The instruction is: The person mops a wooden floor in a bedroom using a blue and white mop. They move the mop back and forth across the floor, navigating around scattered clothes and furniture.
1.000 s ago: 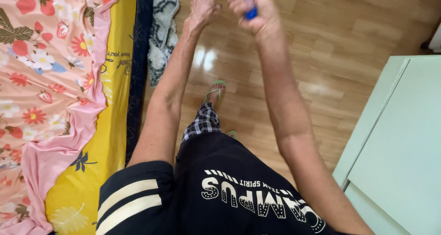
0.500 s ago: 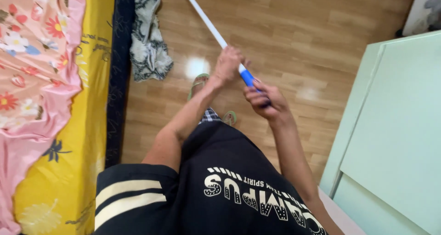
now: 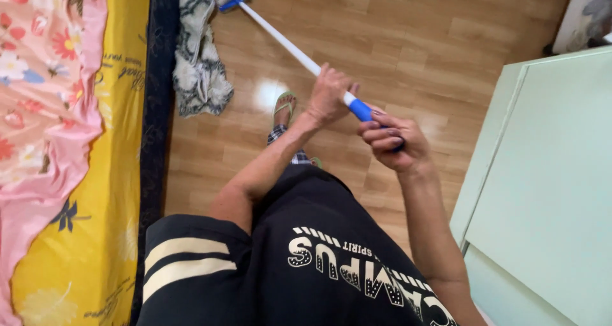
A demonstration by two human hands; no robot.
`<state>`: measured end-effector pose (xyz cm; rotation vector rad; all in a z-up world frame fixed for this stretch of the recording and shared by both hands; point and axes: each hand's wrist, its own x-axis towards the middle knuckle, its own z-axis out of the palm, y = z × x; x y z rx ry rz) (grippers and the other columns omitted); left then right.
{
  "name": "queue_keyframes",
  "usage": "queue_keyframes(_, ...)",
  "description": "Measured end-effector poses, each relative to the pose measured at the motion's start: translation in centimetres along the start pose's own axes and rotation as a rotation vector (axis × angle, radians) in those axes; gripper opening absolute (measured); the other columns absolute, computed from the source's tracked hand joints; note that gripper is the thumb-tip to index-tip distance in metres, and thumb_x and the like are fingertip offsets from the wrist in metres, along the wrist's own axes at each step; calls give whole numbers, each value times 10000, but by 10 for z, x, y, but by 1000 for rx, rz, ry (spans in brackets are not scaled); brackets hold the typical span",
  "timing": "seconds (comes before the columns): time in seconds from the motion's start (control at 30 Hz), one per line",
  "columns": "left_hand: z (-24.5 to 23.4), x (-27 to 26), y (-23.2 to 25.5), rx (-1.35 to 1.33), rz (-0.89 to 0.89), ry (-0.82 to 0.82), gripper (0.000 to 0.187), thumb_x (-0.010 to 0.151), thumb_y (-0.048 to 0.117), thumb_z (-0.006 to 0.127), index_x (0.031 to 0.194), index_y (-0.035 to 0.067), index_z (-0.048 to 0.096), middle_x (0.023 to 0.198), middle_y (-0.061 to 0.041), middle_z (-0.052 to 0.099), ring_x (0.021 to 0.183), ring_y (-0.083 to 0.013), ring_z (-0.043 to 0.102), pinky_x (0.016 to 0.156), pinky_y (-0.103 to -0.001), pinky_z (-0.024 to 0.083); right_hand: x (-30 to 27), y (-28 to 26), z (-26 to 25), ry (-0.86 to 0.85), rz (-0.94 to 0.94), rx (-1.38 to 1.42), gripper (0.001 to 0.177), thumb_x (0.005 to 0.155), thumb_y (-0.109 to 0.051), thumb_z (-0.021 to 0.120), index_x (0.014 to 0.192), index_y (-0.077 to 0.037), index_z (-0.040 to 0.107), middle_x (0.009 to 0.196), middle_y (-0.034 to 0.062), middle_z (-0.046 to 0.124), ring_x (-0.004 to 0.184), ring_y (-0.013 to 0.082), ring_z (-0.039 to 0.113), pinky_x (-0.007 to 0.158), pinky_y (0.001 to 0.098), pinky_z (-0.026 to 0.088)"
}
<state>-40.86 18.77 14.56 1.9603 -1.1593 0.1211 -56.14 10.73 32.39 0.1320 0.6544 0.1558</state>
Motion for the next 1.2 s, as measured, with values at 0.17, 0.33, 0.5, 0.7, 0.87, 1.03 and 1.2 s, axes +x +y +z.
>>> queue_keyframes(0.17, -3, 42, -105, -26, 23, 23, 303, 942, 296, 699, 684, 154, 626, 694, -71, 629, 760, -284, 638, 1068, -589, 410, 95, -19, 42, -54, 63, 19, 400, 1043, -23, 446, 1437, -86, 476, 922, -64, 323, 620, -48, 399, 424, 48, 355)
queue_keyframes(0.33, -26, 116, -235, 42, 56, 45, 236, 890, 217, 708, 699, 177, 574, 681, -63, 574, 705, -279, 593, 915, -497, 477, 245, -59, 78, -101, 59, -120, 282, 1030, 2, 478, 1300, -78, 501, 868, -38, 369, 597, -45, 390, 420, 65, 322)
queue_keyframes(0.5, -62, 166, -311, -56, 127, -26, 324, 863, 139, 722, 639, 120, 488, 639, -73, 504, 560, -283, 501, 539, -460, 343, 353, -78, 95, -98, 169, 97, 188, 1053, 20, 446, 1199, -98, 459, 795, 1, 372, 533, 1, 364, 405, 127, 314)
queue_keyframes(0.7, -56, 121, -273, 80, 255, -366, 274, 882, 341, 755, 658, 194, 699, 647, -89, 605, 628, -330, 575, 569, -482, 411, 318, -41, 16, -20, -61, 48, 375, 972, 22, 552, 1271, -202, 516, 821, 40, 442, 525, 11, 388, 377, 114, 345)
queue_keyframes(0.87, -6, 33, -186, 38, 297, -440, 461, 541, 668, 802, 645, 271, 593, 662, -5, 579, 673, -291, 554, 768, -477, 391, 182, 11, -68, -390, -110, 291, 635, 986, 65, 477, 1566, -190, 426, 896, 52, 416, 659, 72, 395, 556, 163, 374)
queue_keyframes(1.03, 33, -60, -48, -194, 414, -541, 417, 804, 580, 725, 643, 211, 614, 641, -50, 605, 699, -324, 553, 899, -478, 386, 20, 106, -115, -188, -629, 73, 470, 936, -116, 521, 1396, -28, 551, 866, 119, 467, 566, 65, 379, 454, 127, 307)
queue_keyframes(1.2, 58, -150, 70, -422, 545, -507, 354, 698, 453, 731, 537, 174, 584, 540, -93, 561, 575, -345, 546, 773, -460, 448, -96, 216, -117, 213, -1110, -44, 624, 901, -641, 536, 1247, -129, 623, 763, 74, 512, 497, 64, 339, 406, 162, 267)
